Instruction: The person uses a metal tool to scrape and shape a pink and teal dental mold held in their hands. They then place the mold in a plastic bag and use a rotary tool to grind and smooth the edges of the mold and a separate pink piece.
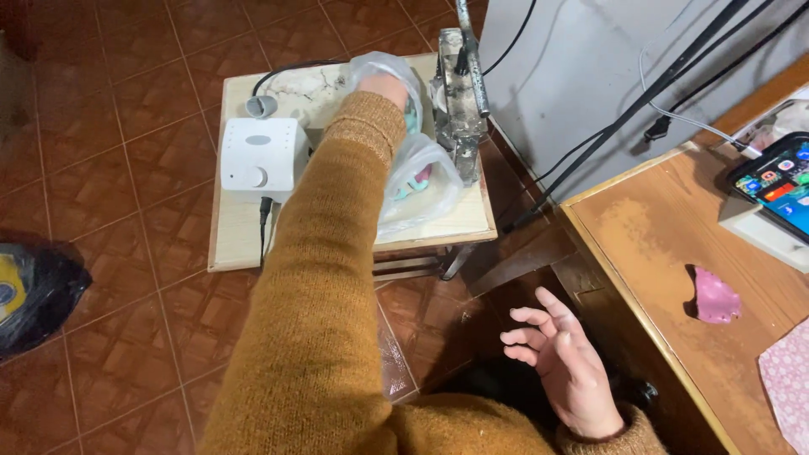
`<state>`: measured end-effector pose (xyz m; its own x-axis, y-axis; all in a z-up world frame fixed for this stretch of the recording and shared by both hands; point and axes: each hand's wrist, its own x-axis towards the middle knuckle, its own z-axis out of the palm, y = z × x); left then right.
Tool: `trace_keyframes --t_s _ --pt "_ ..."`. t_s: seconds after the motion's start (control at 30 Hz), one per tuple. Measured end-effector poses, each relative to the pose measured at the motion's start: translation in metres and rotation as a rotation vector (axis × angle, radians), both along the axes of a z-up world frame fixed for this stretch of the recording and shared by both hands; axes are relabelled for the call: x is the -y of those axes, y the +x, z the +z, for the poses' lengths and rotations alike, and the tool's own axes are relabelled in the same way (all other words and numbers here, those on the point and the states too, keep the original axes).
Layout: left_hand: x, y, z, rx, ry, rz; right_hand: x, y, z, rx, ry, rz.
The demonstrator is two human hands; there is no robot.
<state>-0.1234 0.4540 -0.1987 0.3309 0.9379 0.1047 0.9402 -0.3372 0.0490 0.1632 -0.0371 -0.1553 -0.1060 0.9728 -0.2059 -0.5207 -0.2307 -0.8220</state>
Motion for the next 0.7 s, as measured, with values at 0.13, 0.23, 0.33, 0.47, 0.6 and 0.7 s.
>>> trace_keyframes --t_s 0.13,0.23,0.33,0.47,0.6,0.7 --pt "0.005 0.006 0.012 -0.115 -0.04 0.062 0.001 0.003 -0.005 -0.021 0.014 0.015" --pt "-0.012 0.007 -0.013 -0.129 -0.025 0.062 0.0 0.002 -0.007 -0.041 0.016 0.02" --pt "0.013 0.011 0.01 -0.038 -0.086 0.083 0.0 0.001 -0.003 -0.042 -0.004 0.019" --pt "0.067 0.025 0.091 -0.321 -0.198 0.071 0.0 0.001 0.0 -0.016 -0.054 0.007" --pt "0.01 0.021 0.034 -0.1 -0.13 0.027 0.002 0.003 -0.003 -0.029 -0.04 0.006" --pt "0.047 0.031 0.093 -0.444 -0.208 0.036 0.003 0.004 -0.003 -0.046 -0.028 0.019"
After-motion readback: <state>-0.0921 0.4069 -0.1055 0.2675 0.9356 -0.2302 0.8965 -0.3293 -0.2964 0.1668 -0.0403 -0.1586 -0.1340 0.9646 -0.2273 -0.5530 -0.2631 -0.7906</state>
